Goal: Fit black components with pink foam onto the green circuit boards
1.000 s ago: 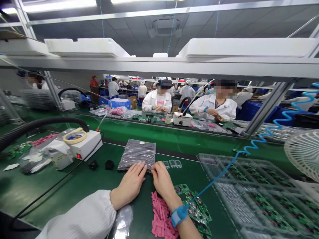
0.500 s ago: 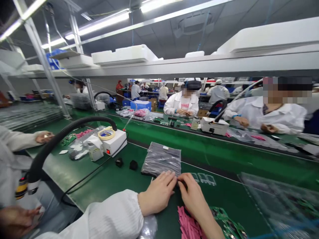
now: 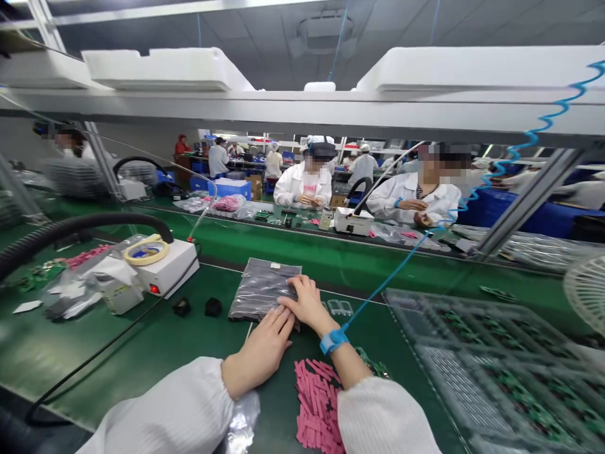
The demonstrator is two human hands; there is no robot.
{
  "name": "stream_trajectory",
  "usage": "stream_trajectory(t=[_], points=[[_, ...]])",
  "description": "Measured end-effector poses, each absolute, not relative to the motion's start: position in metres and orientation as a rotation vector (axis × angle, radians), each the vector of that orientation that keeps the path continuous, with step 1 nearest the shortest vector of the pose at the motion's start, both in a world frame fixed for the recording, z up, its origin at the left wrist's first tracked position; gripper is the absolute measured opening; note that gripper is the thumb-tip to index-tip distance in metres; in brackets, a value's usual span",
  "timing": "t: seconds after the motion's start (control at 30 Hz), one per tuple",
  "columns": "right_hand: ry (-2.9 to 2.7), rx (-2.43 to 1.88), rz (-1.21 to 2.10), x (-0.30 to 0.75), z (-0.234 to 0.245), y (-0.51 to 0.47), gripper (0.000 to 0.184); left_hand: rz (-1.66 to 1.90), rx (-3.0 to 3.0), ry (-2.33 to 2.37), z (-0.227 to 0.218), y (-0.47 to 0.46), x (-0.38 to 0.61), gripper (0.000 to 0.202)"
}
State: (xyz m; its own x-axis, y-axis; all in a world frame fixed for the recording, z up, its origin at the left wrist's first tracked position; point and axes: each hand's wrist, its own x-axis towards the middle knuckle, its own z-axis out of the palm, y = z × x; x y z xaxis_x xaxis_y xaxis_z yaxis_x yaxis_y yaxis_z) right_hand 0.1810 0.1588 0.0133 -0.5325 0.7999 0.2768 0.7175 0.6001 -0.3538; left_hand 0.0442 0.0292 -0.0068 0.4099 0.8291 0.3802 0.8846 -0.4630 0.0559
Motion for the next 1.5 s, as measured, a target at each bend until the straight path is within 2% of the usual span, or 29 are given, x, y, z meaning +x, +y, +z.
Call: stream_trajectory(t=[0.3,0.7,1.03,1.33,1.5], points=[[-2.793,-1.133,0.223,0.168,0.023,0.183,0.070,-0.475,-2.523,-1.519,-0.012,0.027,0.046,0.049],[-2.823,-1.014,0.033,0.164,0.025,0.180,0.067,-0.479,-2.515,-1.467,-0.006,0.018,0.039,0.044],[-2.842,-0.844,0.012,0.146,0.025,0.178,0.082,-0.531,-2.614,-1.445,-0.001,0.020,0.040,0.052],[-2.882,-0.764,0.023,0.145,0.027,0.177,0.067,-0.484,-2.690,-1.460,0.003,0.016,0.038,0.057],[-2.881,-0.766,-0.006,0.145,0.027,0.177,0.066,-0.467,-2.698,-1.430,0.006,0.010,0.036,0.055]])
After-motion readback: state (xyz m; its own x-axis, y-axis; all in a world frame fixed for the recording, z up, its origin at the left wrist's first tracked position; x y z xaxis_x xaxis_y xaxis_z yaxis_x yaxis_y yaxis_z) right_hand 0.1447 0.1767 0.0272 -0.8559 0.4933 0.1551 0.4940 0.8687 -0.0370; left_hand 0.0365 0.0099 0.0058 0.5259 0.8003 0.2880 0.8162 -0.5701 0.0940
